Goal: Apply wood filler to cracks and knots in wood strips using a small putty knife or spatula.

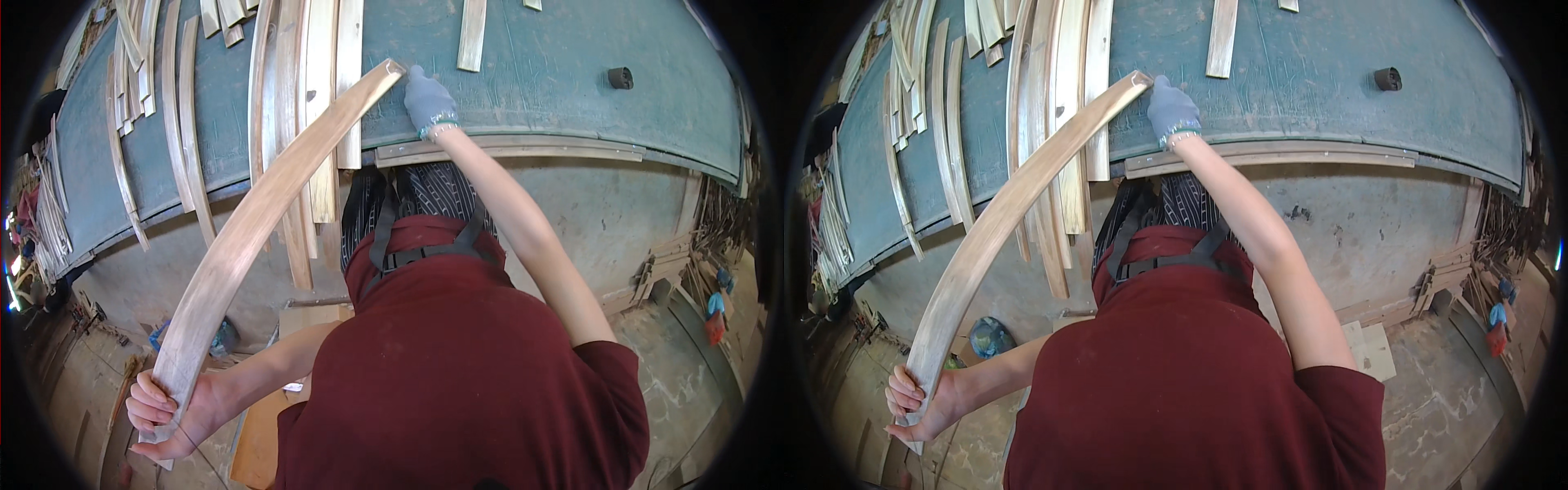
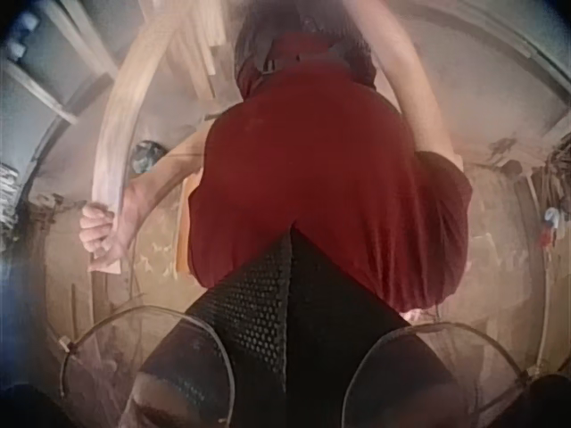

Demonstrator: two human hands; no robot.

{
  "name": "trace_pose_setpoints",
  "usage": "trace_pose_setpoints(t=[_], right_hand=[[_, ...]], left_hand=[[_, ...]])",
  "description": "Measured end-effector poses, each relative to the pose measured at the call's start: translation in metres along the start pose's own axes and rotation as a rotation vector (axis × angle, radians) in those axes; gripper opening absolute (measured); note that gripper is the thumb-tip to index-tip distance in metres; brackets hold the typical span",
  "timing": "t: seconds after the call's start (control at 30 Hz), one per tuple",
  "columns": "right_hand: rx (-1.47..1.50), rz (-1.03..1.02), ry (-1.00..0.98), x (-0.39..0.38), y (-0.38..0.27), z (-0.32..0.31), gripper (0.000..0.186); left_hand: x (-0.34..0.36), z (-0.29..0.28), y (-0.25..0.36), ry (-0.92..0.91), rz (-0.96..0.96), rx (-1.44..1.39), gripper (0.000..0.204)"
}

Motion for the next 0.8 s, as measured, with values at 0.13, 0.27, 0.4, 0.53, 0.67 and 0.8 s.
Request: trace_pose_setpoints(t=[0.13, 0.27, 0.4, 0.53, 0.67, 0.8], right_hand=[[-0.014, -0.014, -0.001, -0.011, 0.004, 0.003, 0.018], [-0.020, -0.022, -0.014, -0.018, -0.002, 0.002, 0.018], [-0.098, 0.007, -0.053, -0.016, -0.005, 0.005, 0.018], [-0.080, -0.003, 0.017, -0.003, -0.011, 0.009, 0.025], [-0.081, 0.115, 0.016, 0.014, 0.005, 0.010, 0.024], [-0.088, 0.001, 0.040, 0.019, 0.015, 0.003, 0.024]], left_hand=[[0.000, 0.002, -0.003, 0.000, -0.002, -0.070, 0.032], [0.006, 0.001, -0.006, -0.007, -0.012, -0.062, 0.032], [0.010, 0.003, -0.014, -0.032, -0.043, -0.100, 0.032], [0.014, 0.003, -0.015, -0.046, -0.002, -0.053, 0.033], [0.019, 0.007, -0.016, -0.067, -0.004, -0.043, 0.033], [0.008, 0.000, -0.011, 0.039, 0.048, 0.057, 0.031]])
Point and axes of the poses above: each hand's wrist, its own x-axis towards the middle knuckle, its own z-axis out of the palm, y = z × x, the point moved 9 cm from there along x, towards the middle knuckle, and after that the axes turned 14 degrees about z, right-handed, at the moved point
